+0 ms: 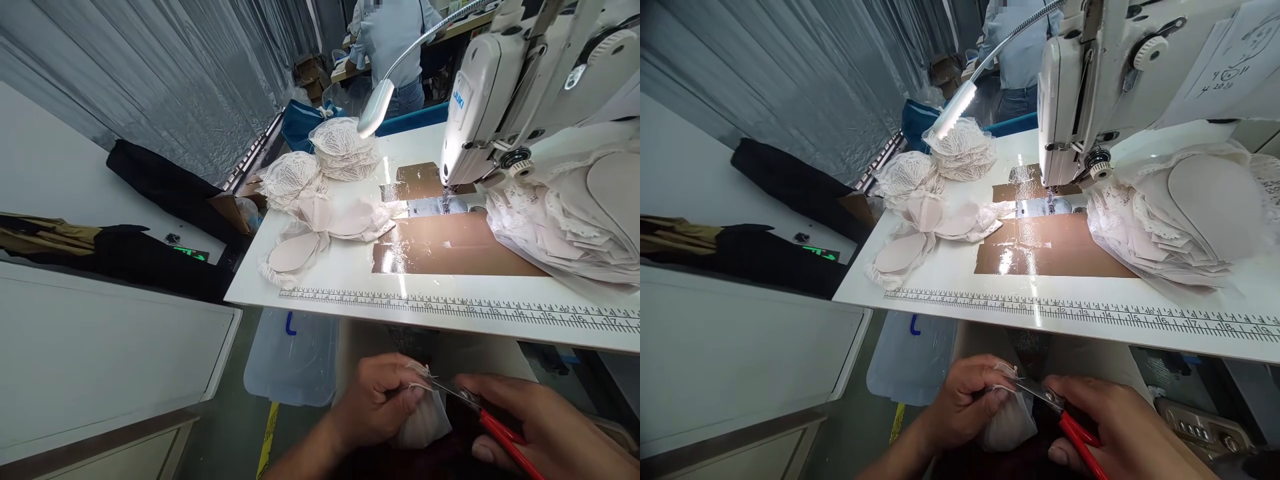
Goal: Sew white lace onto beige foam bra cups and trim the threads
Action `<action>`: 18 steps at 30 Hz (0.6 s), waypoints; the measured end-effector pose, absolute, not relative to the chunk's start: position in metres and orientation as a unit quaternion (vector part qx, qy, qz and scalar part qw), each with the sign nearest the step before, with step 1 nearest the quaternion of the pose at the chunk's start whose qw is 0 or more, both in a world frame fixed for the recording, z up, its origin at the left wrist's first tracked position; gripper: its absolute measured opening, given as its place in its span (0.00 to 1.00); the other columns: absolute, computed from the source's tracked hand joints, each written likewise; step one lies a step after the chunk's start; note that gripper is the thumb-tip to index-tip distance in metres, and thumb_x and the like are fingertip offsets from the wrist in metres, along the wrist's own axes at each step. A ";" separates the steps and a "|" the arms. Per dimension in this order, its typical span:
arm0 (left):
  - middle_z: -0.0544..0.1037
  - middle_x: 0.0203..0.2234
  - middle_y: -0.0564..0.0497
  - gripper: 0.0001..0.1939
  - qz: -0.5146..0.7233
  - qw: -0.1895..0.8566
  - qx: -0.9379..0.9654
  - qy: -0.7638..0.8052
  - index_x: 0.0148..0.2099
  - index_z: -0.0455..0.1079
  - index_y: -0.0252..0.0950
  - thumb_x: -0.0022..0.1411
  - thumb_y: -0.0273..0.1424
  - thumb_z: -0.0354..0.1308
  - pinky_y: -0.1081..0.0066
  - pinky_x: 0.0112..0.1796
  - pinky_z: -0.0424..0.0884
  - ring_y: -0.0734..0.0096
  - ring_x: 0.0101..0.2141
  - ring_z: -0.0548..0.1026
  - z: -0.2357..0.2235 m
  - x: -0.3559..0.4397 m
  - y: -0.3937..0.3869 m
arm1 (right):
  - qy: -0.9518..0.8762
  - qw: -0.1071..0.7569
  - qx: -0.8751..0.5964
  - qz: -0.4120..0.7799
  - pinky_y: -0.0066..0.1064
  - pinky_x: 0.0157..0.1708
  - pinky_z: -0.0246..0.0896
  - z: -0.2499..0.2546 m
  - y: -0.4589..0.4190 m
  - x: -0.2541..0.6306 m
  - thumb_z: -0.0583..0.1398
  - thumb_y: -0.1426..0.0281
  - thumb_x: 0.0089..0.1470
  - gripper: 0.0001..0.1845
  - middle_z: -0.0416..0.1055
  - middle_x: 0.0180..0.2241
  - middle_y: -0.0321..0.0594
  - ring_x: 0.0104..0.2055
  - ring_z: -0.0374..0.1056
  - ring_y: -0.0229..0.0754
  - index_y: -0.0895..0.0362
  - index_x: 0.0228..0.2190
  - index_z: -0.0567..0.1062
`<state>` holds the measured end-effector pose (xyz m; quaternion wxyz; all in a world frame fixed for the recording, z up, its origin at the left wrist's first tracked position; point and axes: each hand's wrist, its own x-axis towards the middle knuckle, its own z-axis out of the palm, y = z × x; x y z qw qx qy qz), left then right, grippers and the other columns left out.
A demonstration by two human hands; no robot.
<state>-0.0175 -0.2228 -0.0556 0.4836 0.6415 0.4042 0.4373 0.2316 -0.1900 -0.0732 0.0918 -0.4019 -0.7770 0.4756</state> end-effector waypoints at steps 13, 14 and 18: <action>0.79 0.33 0.41 0.11 0.439 0.503 0.648 0.368 0.44 0.78 0.27 0.63 0.24 0.55 0.74 0.39 0.70 0.68 0.35 0.77 -0.058 -0.017 -0.223 | -0.759 0.030 -0.379 0.529 0.30 0.43 0.68 -0.052 -0.183 0.216 0.66 0.68 0.48 0.19 0.74 0.41 0.32 0.42 0.72 0.46 0.44 0.44 0.72; 0.79 0.33 0.40 0.11 0.440 0.501 0.648 0.367 0.44 0.78 0.27 0.62 0.24 0.56 0.74 0.38 0.70 0.68 0.35 0.77 -0.058 -0.017 -0.223 | -0.759 0.032 -0.376 0.531 0.29 0.42 0.68 -0.053 -0.183 0.216 0.66 0.67 0.49 0.17 0.75 0.41 0.32 0.42 0.72 0.46 0.45 0.42 0.72; 0.79 0.32 0.39 0.11 0.435 0.495 0.657 0.366 0.43 0.78 0.26 0.62 0.24 0.56 0.75 0.37 0.70 0.69 0.34 0.77 -0.060 -0.017 -0.223 | -0.771 0.086 -0.376 0.506 0.25 0.35 0.68 -0.054 -0.183 0.217 0.67 0.69 0.48 0.11 0.76 0.35 0.31 0.35 0.73 0.43 0.48 0.35 0.74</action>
